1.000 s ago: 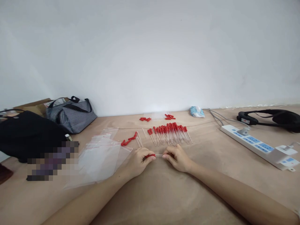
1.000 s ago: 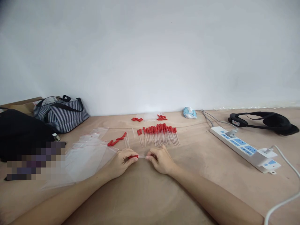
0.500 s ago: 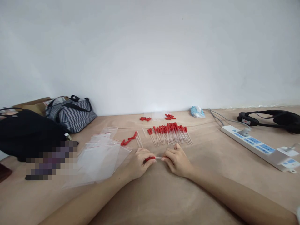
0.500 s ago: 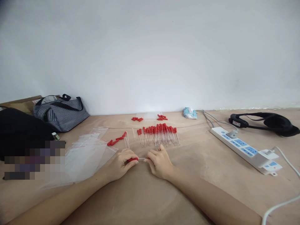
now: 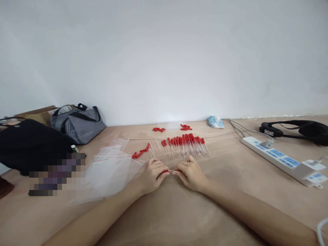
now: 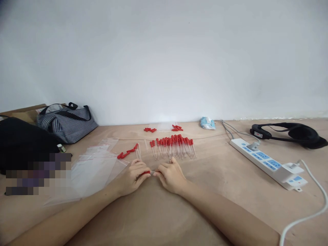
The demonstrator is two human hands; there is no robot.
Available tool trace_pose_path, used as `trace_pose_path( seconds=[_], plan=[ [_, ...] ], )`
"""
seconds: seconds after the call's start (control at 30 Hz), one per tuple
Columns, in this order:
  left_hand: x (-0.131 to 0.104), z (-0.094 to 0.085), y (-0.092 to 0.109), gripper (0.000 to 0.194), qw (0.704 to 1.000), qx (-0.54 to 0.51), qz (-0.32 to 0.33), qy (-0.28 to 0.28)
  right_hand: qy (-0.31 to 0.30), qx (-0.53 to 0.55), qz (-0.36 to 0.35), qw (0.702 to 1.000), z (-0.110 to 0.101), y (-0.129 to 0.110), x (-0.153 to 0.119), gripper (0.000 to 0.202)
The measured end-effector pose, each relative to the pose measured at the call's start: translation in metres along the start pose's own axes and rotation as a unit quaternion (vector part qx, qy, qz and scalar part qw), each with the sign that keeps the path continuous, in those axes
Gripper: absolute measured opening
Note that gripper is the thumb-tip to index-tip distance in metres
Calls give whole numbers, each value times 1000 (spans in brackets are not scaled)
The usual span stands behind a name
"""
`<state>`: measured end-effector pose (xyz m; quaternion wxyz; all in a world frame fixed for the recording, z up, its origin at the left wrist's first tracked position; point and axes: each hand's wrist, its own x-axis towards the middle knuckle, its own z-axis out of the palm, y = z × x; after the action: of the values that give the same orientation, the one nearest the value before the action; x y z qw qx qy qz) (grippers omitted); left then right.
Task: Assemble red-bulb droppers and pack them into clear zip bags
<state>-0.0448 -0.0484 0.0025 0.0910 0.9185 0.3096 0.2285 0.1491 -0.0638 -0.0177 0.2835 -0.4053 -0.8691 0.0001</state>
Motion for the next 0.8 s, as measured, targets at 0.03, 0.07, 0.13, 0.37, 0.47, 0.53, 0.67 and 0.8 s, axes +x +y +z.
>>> trace_pose_path(
  seconds=[0.03, 0.07, 0.13, 0.37, 0.47, 0.53, 0.67, 0.8],
  plan=[
    [0, 1, -3, 22, 1000, 7, -2, 9, -6, -8, -1, 1000, -4, -1, 1, 24],
    [0, 1, -6, 21, 1000, 12, -3, 18, -12, -15, -3, 1000, -8, -2, 3, 22],
    [-1, 2, -10, 20, 999, 17, -4, 28, -27, -25, -5, 999, -14, -5, 4, 17],
    [0, -2, -21, 34, 978, 85, -123, 145, -22, 36, 107, 993, -7, 8, 18, 13],
    [3, -10, -36, 28, 945, 132, -241, 178, 33, 66, 220, 973, 5, 20, 36, 14],
    [3, -17, -48, 23, 929, 153, -303, 148, 48, 52, 265, 962, 12, 23, 50, 13],
    [-1, -32, -68, 25, 904, 176, -372, 113, 36, -3, 310, 950, 22, 19, 74, 11],
    [-5, -39, -79, 23, 912, 154, -372, 73, 6, -47, 329, 943, 29, 15, 85, 14]
  ],
)
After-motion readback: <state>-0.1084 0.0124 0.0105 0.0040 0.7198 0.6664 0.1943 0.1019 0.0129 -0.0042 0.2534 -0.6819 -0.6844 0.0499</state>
